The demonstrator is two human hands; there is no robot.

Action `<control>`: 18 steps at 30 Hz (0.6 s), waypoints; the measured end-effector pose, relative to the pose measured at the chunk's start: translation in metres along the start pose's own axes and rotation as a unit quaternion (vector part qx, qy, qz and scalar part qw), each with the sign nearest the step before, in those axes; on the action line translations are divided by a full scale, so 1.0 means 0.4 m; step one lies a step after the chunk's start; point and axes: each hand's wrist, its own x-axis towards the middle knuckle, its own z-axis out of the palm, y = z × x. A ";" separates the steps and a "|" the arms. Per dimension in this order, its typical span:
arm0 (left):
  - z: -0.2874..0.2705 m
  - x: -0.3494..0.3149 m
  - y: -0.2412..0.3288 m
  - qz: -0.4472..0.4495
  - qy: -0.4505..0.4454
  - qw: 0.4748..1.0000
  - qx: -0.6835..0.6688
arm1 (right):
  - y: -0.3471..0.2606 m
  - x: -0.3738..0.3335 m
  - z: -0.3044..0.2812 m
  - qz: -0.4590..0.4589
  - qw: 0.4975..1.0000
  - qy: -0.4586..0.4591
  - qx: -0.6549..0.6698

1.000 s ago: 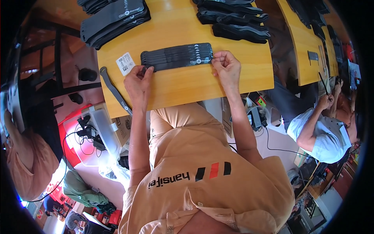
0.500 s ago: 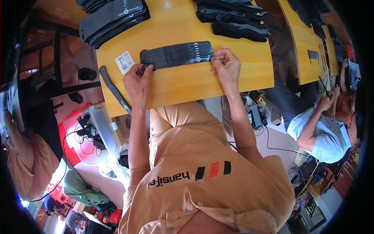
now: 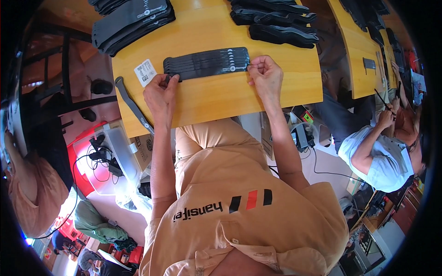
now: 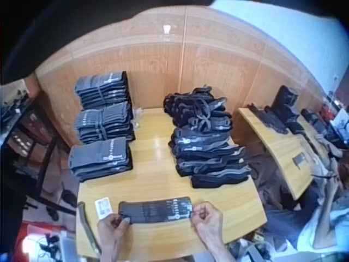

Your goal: Threading small plastic buckles and components onto black elastic straps at a workshop table.

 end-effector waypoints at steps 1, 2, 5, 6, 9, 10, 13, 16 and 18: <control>0.001 0.000 0.000 -0.001 0.008 1.000 0.001 | -0.001 0.000 0.000 0.000 1.000 0.000 -0.001; 0.000 -0.001 0.002 -0.001 0.008 1.000 0.001 | -0.002 0.000 0.001 -0.002 1.000 0.000 0.004; -0.002 0.000 0.011 -0.007 0.002 1.000 0.008 | -0.005 -0.001 0.001 -0.001 1.000 0.000 0.009; -0.004 -0.001 0.013 -0.012 0.000 1.000 0.007 | -0.007 -0.001 0.001 0.000 1.000 -0.002 0.011; -0.004 0.001 0.010 -0.020 -0.006 1.000 0.005 | -0.008 0.000 0.001 0.004 1.000 -0.002 -0.001; -0.004 0.002 0.008 -0.023 -0.010 1.000 0.004 | -0.007 0.001 0.001 0.004 1.000 -0.002 -0.001; -0.006 0.001 0.013 -0.007 -0.002 1.000 0.025 | -0.001 0.002 0.003 0.002 1.000 -0.004 0.000; 0.001 0.004 0.000 -0.005 -0.005 1.000 -0.005 | 0.002 0.003 0.004 -0.007 1.000 0.007 0.000; 0.000 0.003 0.002 -0.007 -0.003 1.000 -0.006 | 0.000 0.002 0.002 0.003 1.000 0.008 -0.014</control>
